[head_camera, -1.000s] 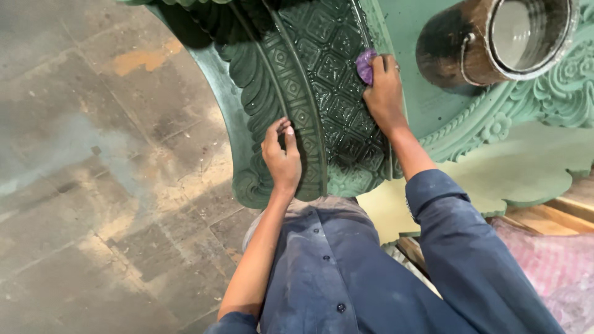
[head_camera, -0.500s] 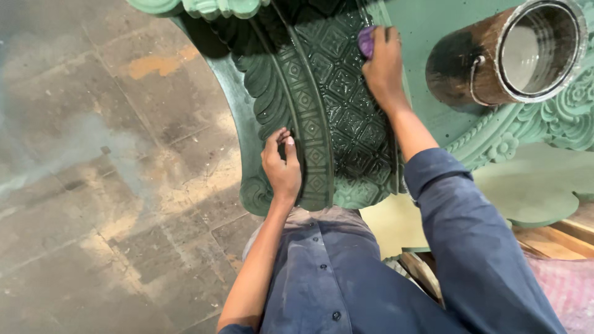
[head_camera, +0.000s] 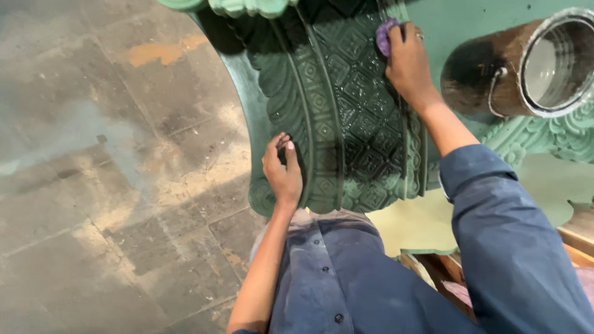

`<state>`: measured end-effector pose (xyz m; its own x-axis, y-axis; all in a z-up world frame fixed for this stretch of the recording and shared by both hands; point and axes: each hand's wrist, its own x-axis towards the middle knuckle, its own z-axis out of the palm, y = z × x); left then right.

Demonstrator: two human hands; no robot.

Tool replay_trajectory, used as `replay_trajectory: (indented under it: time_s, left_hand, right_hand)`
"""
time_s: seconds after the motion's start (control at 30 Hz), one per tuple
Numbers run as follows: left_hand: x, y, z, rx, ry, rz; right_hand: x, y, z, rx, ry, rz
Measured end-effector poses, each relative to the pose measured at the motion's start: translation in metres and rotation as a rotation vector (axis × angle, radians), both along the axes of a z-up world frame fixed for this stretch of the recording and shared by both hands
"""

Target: The person uses a purple cloth to wipe and clean the intricate carved details of a large, light green decorative furniture piece. They repeatedly dip the cloth into a metal bucket of liquid to re-saturate it while working on the ornate patterns.

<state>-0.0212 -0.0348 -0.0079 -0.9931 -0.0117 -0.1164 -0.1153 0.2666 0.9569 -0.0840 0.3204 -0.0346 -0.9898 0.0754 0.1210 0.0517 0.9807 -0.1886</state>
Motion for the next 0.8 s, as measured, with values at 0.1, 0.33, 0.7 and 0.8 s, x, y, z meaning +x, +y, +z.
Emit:
replay_trajectory:
  time_s: [0.1,0.33,0.7,0.8]
  left_hand:
    - [-0.005,-0.006,-0.001,0.004,-0.005,0.042]
    - [-0.011,-0.001,0.000,0.044,-0.023,0.044]
    - [-0.021,0.009,0.008,0.027,-0.009,0.019]
    - [-0.017,0.011,0.004,0.040,-0.035,0.033]
  right_hand:
    - [-0.009,0.001,-0.001,0.043,-0.038,0.021]
    - [-0.006,0.032,-0.024,-0.528,0.205,-0.314]
    - [-0.002,0.023,-0.017,-0.733,0.211,-0.337]
    - [-0.001,0.019,-0.003,-0.292,0.121,-0.062]
